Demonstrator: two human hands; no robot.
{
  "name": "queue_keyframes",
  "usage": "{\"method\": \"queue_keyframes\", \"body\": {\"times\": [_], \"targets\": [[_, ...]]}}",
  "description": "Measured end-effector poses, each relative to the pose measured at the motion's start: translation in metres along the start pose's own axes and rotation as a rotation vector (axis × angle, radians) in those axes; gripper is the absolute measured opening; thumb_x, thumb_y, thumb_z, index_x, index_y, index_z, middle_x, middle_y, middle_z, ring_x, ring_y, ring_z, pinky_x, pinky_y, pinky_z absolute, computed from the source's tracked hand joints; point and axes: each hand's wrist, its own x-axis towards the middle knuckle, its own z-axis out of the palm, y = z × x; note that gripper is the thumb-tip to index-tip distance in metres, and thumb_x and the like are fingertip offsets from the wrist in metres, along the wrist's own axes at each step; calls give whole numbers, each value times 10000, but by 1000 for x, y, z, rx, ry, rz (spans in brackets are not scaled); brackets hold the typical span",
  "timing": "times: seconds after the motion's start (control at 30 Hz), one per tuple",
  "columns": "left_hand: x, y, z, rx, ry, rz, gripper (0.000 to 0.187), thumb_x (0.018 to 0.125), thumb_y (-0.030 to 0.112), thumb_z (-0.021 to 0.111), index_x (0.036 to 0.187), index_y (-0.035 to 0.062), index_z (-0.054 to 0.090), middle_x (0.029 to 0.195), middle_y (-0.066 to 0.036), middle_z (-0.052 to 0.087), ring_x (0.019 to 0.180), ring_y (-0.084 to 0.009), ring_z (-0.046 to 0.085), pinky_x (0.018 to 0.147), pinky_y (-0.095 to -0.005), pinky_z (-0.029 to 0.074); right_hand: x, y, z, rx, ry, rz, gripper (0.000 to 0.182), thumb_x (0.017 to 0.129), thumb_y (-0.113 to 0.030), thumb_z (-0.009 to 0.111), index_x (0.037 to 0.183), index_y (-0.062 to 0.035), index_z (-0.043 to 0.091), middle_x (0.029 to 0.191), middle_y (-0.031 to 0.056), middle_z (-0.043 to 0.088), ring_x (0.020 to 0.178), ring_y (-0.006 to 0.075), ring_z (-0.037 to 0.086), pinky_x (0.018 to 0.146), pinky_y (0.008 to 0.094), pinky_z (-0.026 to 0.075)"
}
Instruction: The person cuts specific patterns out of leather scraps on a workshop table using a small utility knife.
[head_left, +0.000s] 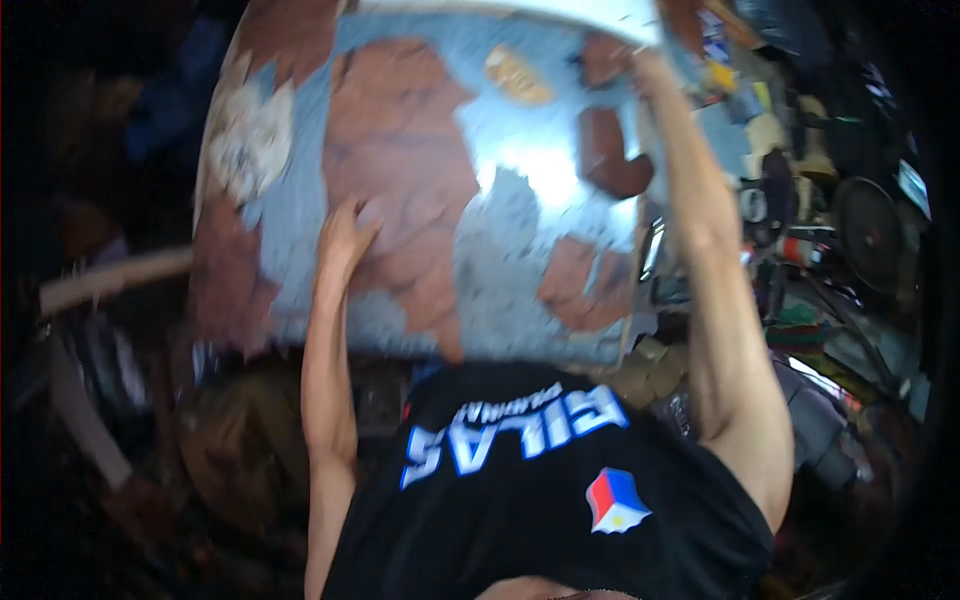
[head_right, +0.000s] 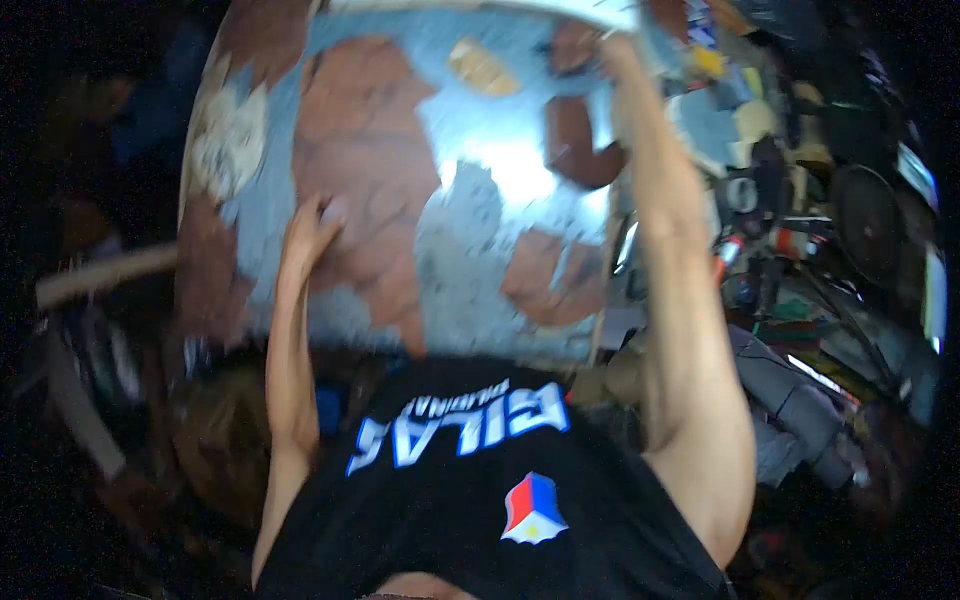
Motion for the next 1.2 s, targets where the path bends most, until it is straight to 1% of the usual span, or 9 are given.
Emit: {"method": "queue_keyframes", "body": {"times": [0.07,0.2,0.33,0.47,0.6,0.7,0.93,1.07,1.2], "targets": [[-3,-9,-5,-56,-64,-24,432,783,174,713,1174,11,631,1117,-214,672,1062,-363,634,898,-417,497,-9,-104,-9,548,145,643,120,893,-285,677,899,-165,679,573,-92,364,457,49,325,431,239,270],[-5,-17,-33,-84,-77,-128,412,773,138,715,1162,23,649,1026,-193,701,976,-320,673,855,-389,515,-84,-273,11,301,-206,267,174,916,-266,659,947,-95,658,647,-71,477,532,41,413,488,245,325],[-7,-39,-46,-40,-23,-184,444,796,162,739,1216,64,634,914,-116,659,867,-229,645,779,-347,512,-168,-345,117,158,-837,-17,256,883,-268,666,1028,-58,683,923,106,706,876,239,638,816,363,484],[-15,-41,-46,205,181,32,430,804,206,722,1188,37,625,965,-155,667,926,-317,643,817,-409,510,-203,-383,194,46,-1055,-102,321,886,-276,635,1112,-49,661,1019,202,682,995,365,645,857,435,492],[-45,1,-49,53,119,423,416,790,299,738,1101,47,626,1149,-193,626,1097,-359,589,906,-460,481,-224,-394,199,-226,-637,-141,267,894,-205,599,1075,-25,675,1018,223,674,958,410,636,836,463,506],[-67,21,-26,208,-63,727,488,752,367,766,1078,42,602,1308,-224,529,1235,-388,490,1001,-492,420,-251,-380,192,148,81,-29,330,959,-274,551,1065,2,698,933,165,695,868,287,664,779,371,504],[-64,10,12,289,-193,769,516,729,353,781,1084,46,566,1357,-255,451,1261,-429,429,1038,-508,380,-348,-369,184,454,147,636,512,1023,-425,435,999,12,701,716,43,574,697,110,525,620,286,423],[-63,9,10,252,-193,816,493,715,307,782,1069,41,565,1309,-265,473,1208,-406,463,1018,-523,386,-369,-374,219,582,313,494,369,1006,-330,523,1101,-10,682,852,30,633,761,92,561,676,250,462],[-63,8,10,275,-198,820,505,723,310,778,1103,66,551,1336,-245,458,1213,-407,457,1006,-521,399,-352,-387,230,130,345,132,284,970,-117,538,1236,-55,615,1077,153,683,983,289,661,854,368,514]]}}
